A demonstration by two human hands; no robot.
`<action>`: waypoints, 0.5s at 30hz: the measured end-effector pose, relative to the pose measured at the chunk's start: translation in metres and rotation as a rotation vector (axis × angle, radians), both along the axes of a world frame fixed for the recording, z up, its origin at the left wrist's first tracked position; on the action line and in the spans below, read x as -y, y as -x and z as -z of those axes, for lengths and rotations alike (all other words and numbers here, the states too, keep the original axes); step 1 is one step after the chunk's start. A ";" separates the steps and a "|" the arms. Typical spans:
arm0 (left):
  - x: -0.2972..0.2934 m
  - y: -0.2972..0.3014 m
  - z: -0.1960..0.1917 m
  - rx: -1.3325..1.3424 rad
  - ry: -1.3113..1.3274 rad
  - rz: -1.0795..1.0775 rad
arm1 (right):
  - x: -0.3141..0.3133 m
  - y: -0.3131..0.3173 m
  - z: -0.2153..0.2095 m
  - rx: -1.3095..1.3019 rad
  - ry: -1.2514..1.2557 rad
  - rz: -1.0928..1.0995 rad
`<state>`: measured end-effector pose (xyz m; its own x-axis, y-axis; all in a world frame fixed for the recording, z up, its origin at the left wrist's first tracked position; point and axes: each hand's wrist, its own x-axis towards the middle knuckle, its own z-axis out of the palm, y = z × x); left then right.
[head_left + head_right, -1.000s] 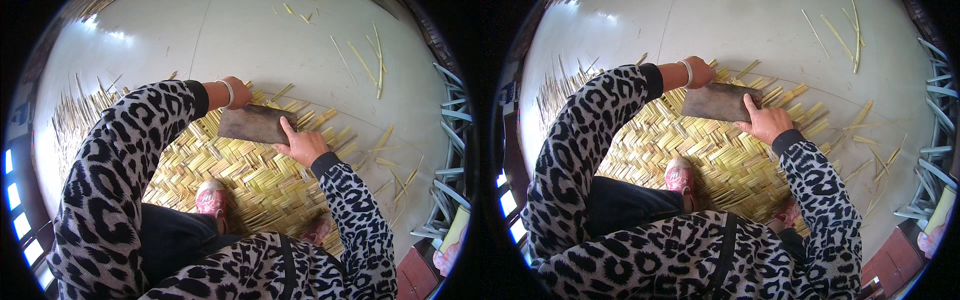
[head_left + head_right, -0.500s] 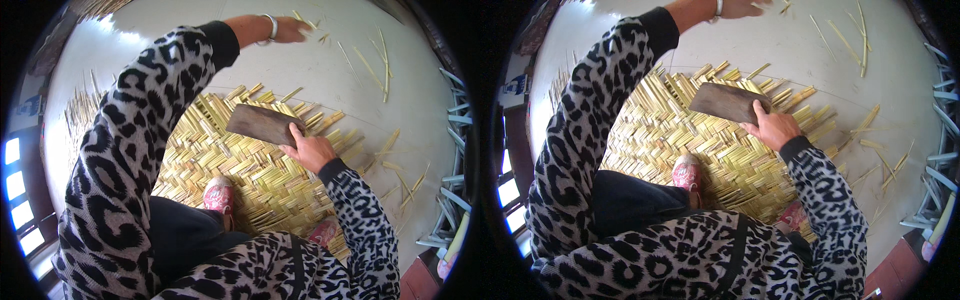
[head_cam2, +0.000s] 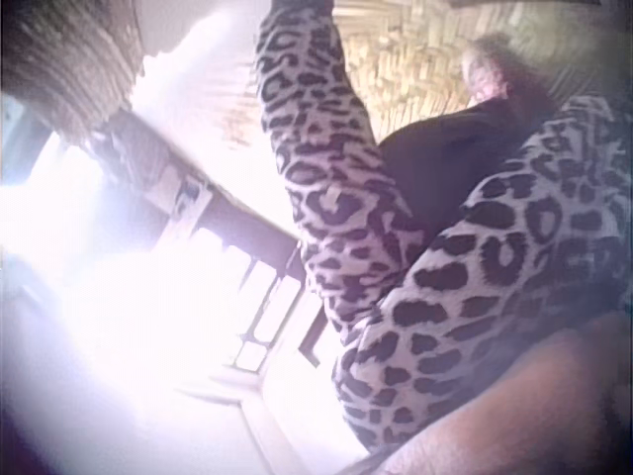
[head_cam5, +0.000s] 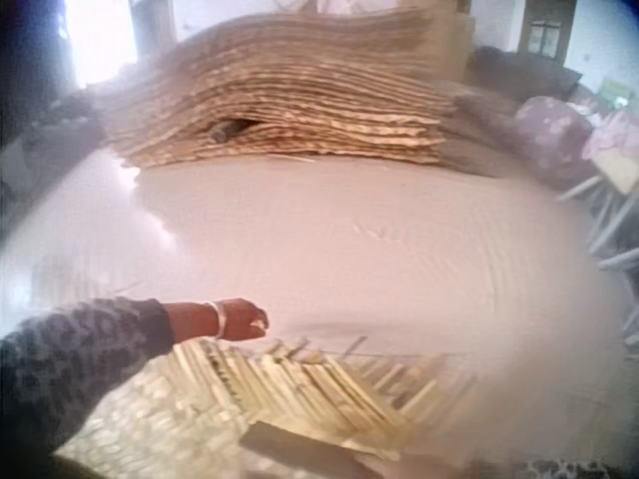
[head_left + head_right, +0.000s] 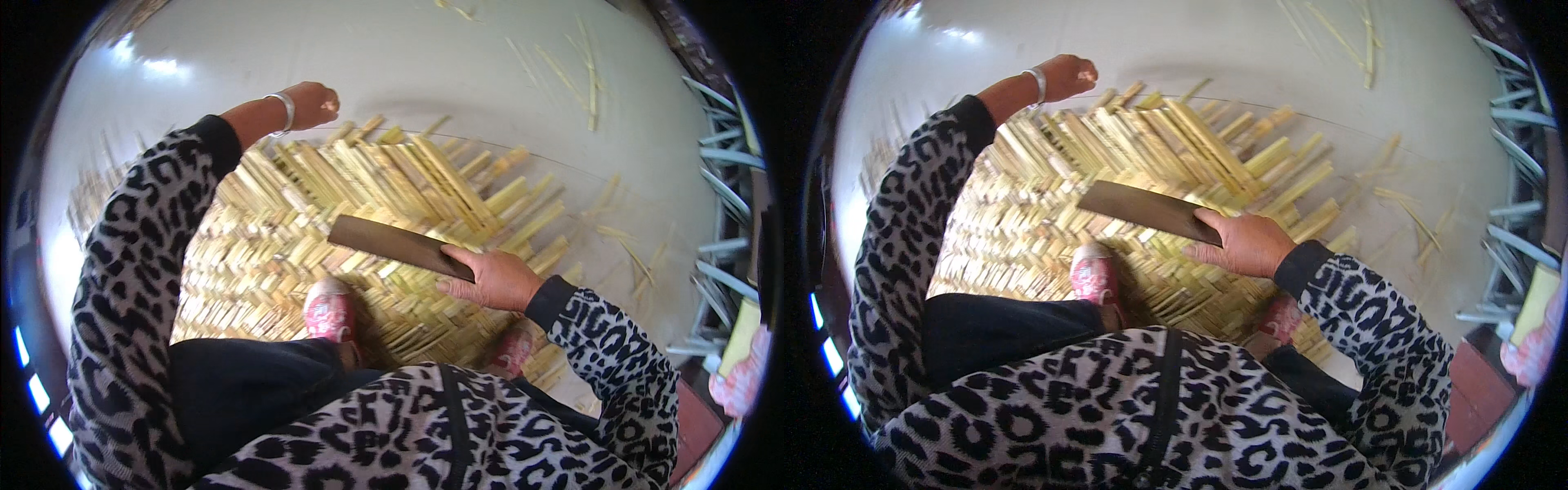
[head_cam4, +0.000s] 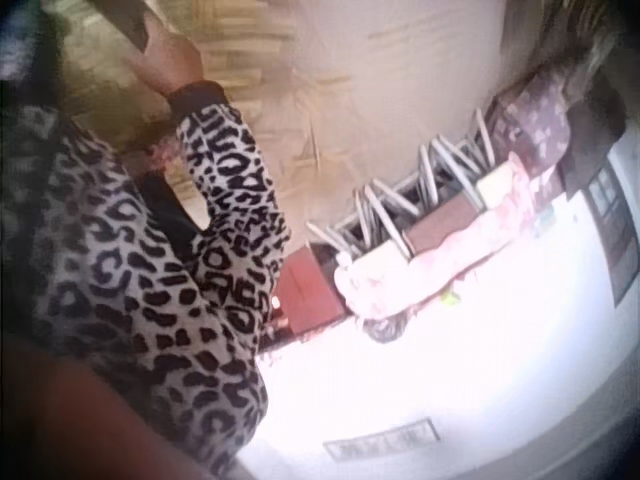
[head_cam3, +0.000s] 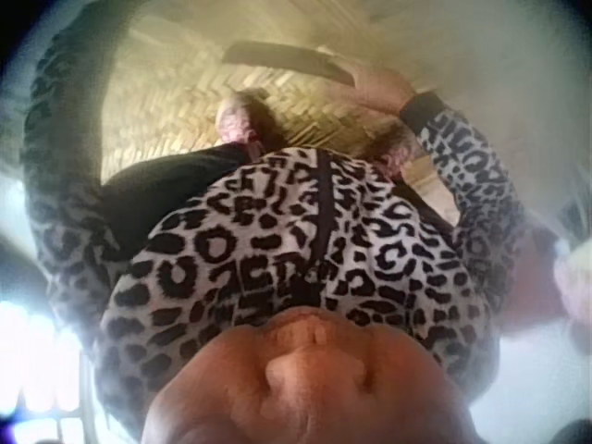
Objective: The person weaves a mat from dried palm leaves on the floor. They use a flat metal tool to press and align the leaves, repeatedly tapping and adjusting the weave to tighten the pattern.
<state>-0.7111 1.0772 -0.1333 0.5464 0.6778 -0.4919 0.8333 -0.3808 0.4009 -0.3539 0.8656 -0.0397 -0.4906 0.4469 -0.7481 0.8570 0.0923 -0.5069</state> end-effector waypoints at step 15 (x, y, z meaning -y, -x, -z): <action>-0.012 -0.205 -0.028 0.539 0.420 -0.157 | 0.001 -0.112 -0.013 0.041 -0.169 0.292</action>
